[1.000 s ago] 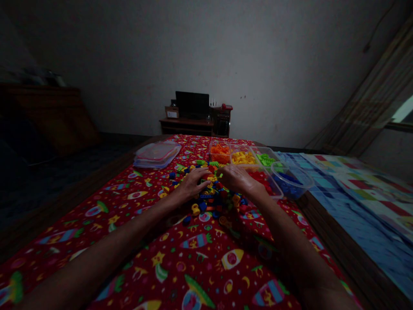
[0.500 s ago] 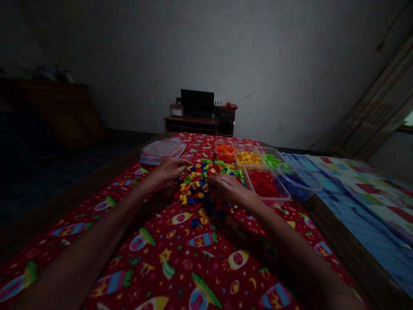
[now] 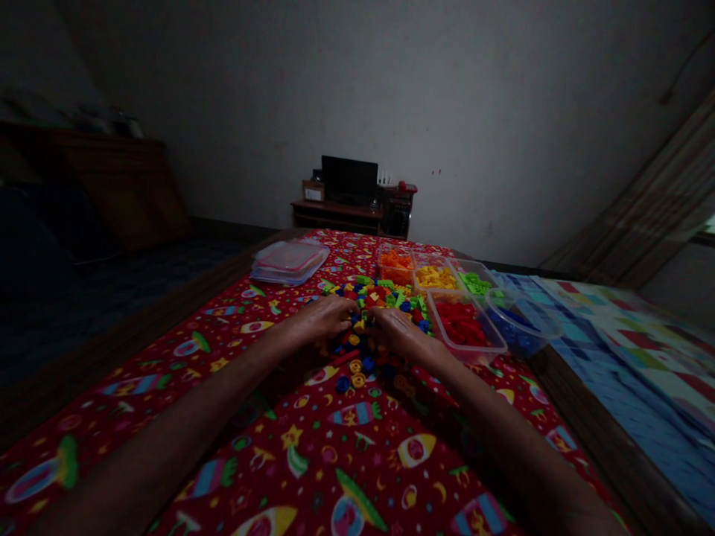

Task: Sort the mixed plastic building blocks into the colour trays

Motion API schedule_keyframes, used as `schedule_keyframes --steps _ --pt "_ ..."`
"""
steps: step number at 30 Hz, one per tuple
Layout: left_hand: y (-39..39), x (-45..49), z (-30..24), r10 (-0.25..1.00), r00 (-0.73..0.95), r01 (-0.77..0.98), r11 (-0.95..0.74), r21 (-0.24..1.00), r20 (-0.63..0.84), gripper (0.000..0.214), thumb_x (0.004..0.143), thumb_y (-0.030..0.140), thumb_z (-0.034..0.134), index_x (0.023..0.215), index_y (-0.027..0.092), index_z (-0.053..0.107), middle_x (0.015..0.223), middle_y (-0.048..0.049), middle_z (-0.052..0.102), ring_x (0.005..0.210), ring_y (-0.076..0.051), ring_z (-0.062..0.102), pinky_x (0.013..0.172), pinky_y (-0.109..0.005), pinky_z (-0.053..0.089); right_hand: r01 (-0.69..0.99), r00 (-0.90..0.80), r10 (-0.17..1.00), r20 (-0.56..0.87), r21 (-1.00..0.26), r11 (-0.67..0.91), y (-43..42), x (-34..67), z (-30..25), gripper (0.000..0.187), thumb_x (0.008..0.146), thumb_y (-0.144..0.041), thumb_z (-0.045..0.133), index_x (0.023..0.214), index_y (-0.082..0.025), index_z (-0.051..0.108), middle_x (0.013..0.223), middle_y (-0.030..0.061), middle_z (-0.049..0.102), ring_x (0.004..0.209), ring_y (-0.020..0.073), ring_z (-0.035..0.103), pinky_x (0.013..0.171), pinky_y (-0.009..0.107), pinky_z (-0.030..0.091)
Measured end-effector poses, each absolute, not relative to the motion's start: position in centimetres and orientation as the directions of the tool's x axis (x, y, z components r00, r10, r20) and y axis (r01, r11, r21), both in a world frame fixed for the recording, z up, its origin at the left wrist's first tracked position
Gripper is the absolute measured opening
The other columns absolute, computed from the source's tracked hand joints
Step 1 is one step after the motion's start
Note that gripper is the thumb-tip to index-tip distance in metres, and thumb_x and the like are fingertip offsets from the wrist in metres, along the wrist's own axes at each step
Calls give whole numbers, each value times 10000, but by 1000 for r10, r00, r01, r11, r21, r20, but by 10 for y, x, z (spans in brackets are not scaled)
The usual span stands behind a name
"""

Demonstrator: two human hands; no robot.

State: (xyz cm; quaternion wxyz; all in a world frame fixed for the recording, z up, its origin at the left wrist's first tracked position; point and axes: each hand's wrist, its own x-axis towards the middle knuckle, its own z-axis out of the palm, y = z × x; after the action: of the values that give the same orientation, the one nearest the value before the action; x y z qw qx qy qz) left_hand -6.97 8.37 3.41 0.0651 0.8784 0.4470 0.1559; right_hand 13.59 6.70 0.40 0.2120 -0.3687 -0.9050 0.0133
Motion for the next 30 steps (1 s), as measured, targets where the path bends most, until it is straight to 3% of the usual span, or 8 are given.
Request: schedule_keyframes --steps 3,6,9,12,17,21,24,30 --pt "86 -71 36 831 509 739 -555 383 224 394 676 220 573 1062 226 649 924 -27 720 840 -209 660 721 -268 502 704 -576 740 348 -250 665 66 136 20 86 839 -172 532 919 -139 536 788 50 581 722 147 507 644 246 354" --pt "91 -70 36 868 449 642 -478 599 211 463 672 255 575 1130 198 605 977 -47 713 882 -218 658 726 -302 525 726 -490 811 319 -366 582 65 135 34 127 808 -147 525 933 -130 543 755 33 580 657 128 498 599 232 342" --pt "94 -65 33 879 439 478 -406 779 188 536 658 297 606 1178 172 562 954 -66 710 863 -219 663 691 -319 541 664 -486 810 329 -464 587 66 133 40 220 793 -152 520 1012 -147 536 753 12 587 640 121 510 588 222 352" --pt "95 -59 30 877 440 386 -377 842 191 601 633 330 655 1195 149 540 829 -47 705 772 -202 665 668 -322 535 636 -519 779 352 -450 627 66 132 38 328 794 -176 538 1119 -143 508 731 6 593 632 130 521 591 226 358" --pt "89 -52 31 878 429 408 -396 823 210 561 700 411 617 1189 145 550 678 4 675 675 -185 642 630 -295 506 578 -575 704 417 -403 710 65 133 34 267 819 -162 534 1081 -132 574 894 75 651 748 145 575 653 229 373" --pt "83 -57 39 873 403 537 -469 701 276 446 781 496 517 1033 154 654 759 -31 704 728 -202 642 638 -281 494 630 -520 734 437 -385 675 66 150 51 205 836 -175 513 998 -141 634 782 38 650 659 120 555 611 210 367" --pt "84 -67 46 868 383 600 -494 629 317 432 804 533 476 910 175 694 820 -29 719 760 -207 643 675 -276 490 775 -343 802 489 -335 535 74 186 75 191 810 -181 522 933 -142 662 742 32 647 632 120 546 598 213 376" --pt "87 -69 47 832 425 660 -554 508 357 406 846 499 439 942 197 692 893 -40 723 798 -212 647 718 -292 498 959 117 796 594 -274 64 83 298 96 235 762 -210 555 946 -139 685 834 96 662 780 191 599 729 294 432"
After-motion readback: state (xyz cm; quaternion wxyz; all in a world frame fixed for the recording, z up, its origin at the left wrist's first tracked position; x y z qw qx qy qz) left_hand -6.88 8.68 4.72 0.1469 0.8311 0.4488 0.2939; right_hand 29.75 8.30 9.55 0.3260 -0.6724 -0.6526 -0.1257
